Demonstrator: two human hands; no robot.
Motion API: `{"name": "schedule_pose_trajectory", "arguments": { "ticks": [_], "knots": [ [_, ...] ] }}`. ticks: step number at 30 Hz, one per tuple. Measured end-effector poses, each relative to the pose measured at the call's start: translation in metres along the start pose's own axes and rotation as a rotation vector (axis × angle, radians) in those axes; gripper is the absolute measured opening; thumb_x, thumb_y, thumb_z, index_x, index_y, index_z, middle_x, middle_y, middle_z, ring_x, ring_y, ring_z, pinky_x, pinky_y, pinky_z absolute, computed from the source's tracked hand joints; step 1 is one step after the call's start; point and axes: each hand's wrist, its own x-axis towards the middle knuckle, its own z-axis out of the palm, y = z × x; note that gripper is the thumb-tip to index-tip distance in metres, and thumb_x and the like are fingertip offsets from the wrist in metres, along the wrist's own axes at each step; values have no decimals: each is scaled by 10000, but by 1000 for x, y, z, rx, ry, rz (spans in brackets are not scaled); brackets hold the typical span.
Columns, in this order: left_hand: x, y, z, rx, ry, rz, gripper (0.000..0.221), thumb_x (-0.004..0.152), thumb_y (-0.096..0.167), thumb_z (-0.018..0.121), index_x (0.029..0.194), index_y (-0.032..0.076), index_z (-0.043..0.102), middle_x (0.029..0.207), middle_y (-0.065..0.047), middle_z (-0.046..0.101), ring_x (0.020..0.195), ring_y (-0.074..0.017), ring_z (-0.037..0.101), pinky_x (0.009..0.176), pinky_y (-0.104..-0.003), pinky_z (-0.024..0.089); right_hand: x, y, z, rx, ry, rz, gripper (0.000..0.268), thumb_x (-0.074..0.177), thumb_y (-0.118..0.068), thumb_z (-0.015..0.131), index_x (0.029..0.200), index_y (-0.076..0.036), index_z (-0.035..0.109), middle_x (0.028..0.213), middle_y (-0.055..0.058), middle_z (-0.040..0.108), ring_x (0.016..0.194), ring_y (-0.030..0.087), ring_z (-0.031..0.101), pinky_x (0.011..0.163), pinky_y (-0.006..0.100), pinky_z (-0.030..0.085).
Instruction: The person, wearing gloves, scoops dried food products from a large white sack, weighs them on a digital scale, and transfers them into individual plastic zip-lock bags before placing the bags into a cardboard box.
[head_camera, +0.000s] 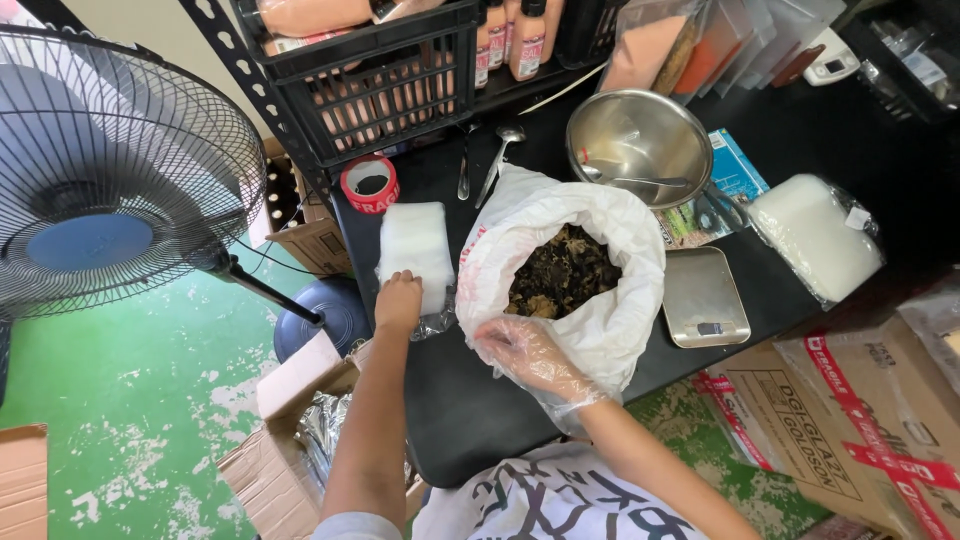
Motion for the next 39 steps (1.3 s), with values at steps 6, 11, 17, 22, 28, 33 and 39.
{"name": "schedule_pose_trajectory", "arguments": {
  "ticks": [6,11,17,22,28,33,39],
  "knots": [
    [3,-1,-37,8,-83,67,290,998,265,633,1236,112,697,1456,-104,532,1436,-284,452,1180,-445,381,6,14,1,42,21,-6,243,952,-166,688,1179,-99,746,1090,134,765,1042,222,710,927,407,578],
    [7,-7,-23,-58,-97,104,374,993,227,639,1307,33,580,1277,-163,630,1241,-305,614,1056,-420,503,5,9,8,74,47,7,238,952,-178,699,1170,-95,748,1067,126,766,1006,209,715,906,389,587],
    [6,-11,-35,-6,-24,213,100,950,162,652,999,77,671,887,-67,714,861,-239,744,804,-351,616,3,4,13,122,107,37,234,944,-170,714,1165,-104,754,1032,110,778,922,170,722,841,351,610],
    [13,-17,-13,-41,16,91,113,937,82,635,832,72,674,757,-65,663,748,-223,732,717,-341,620,1,11,19,231,144,73,210,949,-127,704,1151,-87,742,876,107,778,722,160,736,654,285,640],
    [-51,45,-110,-1286,330,-385,97,787,66,853,873,91,817,1022,-122,778,863,-227,734,728,-299,590,21,-3,24,241,278,55,255,934,-144,685,1165,-43,725,871,175,773,623,185,739,486,342,641],
    [-100,109,-191,-1306,440,-301,104,833,-39,760,927,-9,790,1011,-174,755,888,-248,747,801,-329,627,39,-7,23,438,272,-83,292,974,-63,598,1190,129,636,833,228,698,701,135,631,588,330,632],
    [-118,140,-217,-1057,690,-108,32,910,89,748,883,96,763,971,-41,794,879,-239,763,760,-337,615,65,61,-1,-469,404,-246,440,967,-459,624,643,-163,606,536,14,611,545,239,643,478,330,488]
  ]
}}
